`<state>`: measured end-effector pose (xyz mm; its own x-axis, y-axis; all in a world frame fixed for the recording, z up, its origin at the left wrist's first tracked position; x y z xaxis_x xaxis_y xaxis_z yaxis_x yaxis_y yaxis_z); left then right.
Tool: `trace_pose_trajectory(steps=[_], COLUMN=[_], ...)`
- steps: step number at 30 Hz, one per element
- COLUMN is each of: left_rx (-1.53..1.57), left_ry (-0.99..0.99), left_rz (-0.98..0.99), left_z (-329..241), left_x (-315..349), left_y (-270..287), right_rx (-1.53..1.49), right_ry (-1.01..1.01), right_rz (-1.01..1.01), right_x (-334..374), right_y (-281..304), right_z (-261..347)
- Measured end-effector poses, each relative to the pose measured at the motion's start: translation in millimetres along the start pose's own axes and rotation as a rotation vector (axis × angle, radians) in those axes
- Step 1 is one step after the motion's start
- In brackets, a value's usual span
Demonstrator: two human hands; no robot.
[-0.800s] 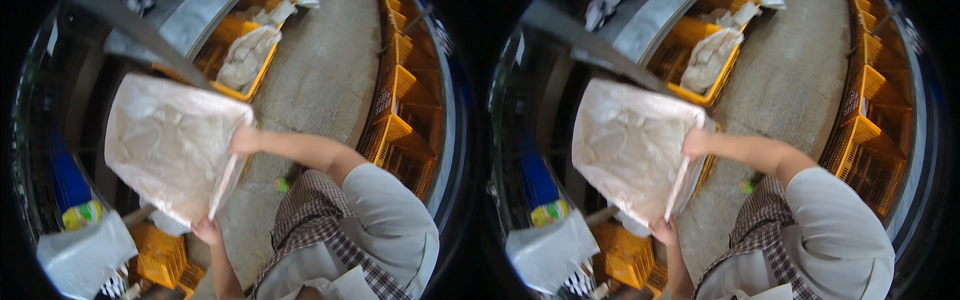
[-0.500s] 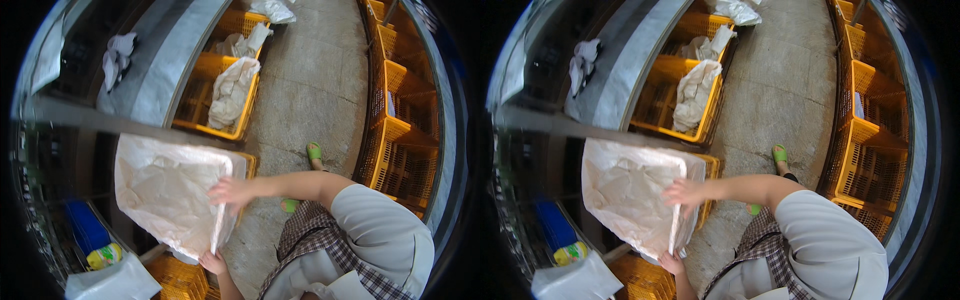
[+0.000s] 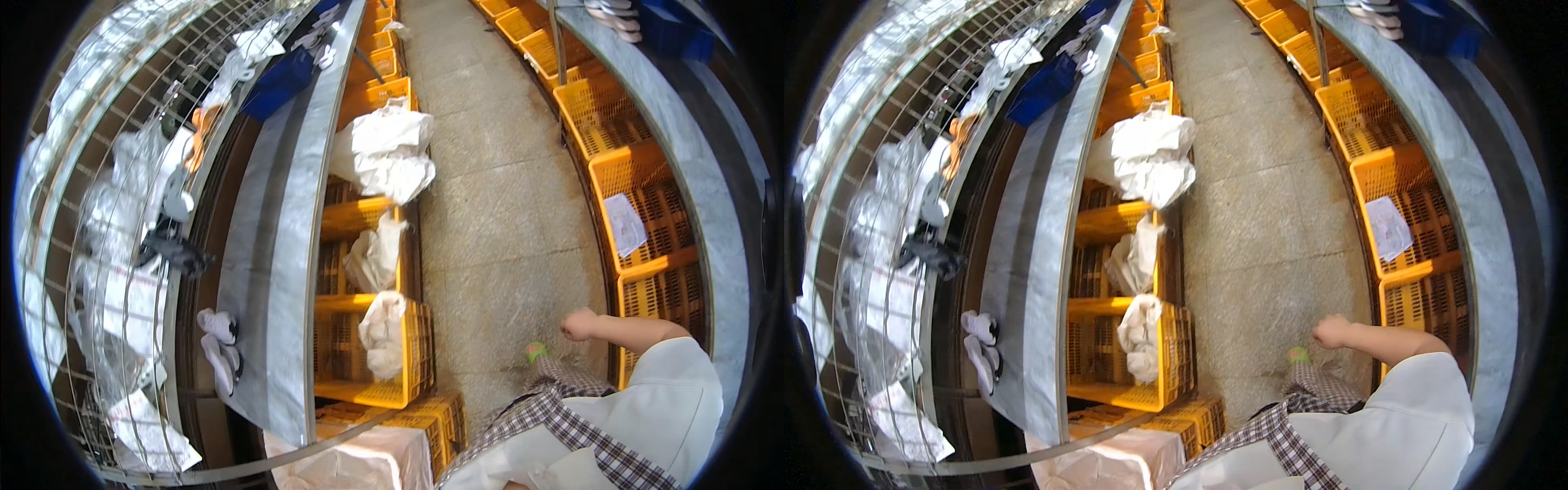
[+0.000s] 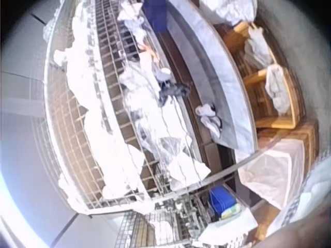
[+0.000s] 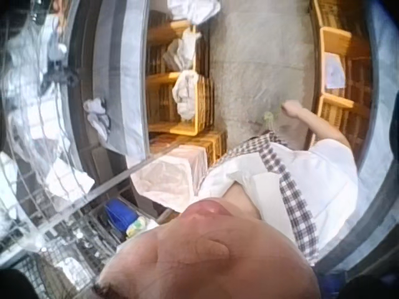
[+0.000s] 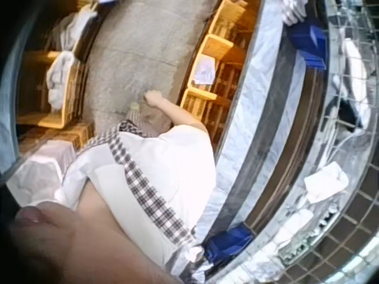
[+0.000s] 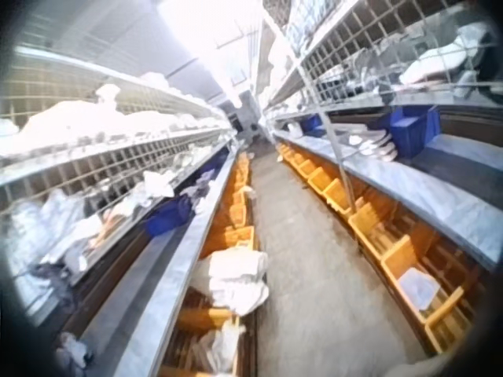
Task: The person repeatedly picks up white fabric items from a yellow plastic basket, unfolds and shakes them, then places them into a large white sack on the floor. The person continues this cycle, handling multiple items one at a time and occasionally adjusting the sack opening.
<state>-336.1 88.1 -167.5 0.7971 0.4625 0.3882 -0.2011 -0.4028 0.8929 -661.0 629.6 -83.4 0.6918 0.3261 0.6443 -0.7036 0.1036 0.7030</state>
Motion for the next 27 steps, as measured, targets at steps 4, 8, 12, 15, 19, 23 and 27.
trace_pose_trajectory(steps=[4, 8, 12, 15, 19, 23, 27], left_rx=[0.144, 0.630, 0.476, 0.243, 0.429, 0.328, 0.412], left_ry=[-0.302, -0.098, 0.016, 0.080, -0.051, 0.017, 0.000], left_rz=[0.189, 0.280, 0.339, 0.469, 0.464, 0.576, 0.540], left_z=[-96.4, -157.1, -205.6, -240.2, -308.6, -344.7, -357.8], left_x=[-101.1, -187.3, -247.0, -269.7, -246.6, -199.1, -156.3], left_y=[-5.3, 51.0, 58.9, 27.1, 24.0, 25.3, 32.5], right_rx=[0.022, -0.304, -0.428, -0.164, -0.091, -0.208, -0.160], right_ry=[-0.038, 0.129, 0.174, -0.092, -0.255, -0.329, -0.321], right_rz=[-0.108, -0.210, -0.129, 0.007, 0.192, 0.188, 0.397], right_x=[-63.8, -144.0, -202.6, -228.2, -235.8, -258.7, -291.4], right_y=[84.7, 143.0, 159.6, 152.3, 131.1, 77.8, -2.7], right_z=[-18.8, 22.5, 11.4, -49.1, -120.5, -152.9, -136.5])
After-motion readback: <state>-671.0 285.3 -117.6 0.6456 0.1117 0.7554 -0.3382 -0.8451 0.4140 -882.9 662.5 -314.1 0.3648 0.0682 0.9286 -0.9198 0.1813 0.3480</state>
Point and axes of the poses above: each hand's wrist, its own x-axis away from the middle knuckle, its own y-axis out of the back of the hand, z = x × y, the point moved 8 cm from there along -x, towards the middle knuckle, and after that the axes turned 7 degrees about -y, right-handed, at the moved point
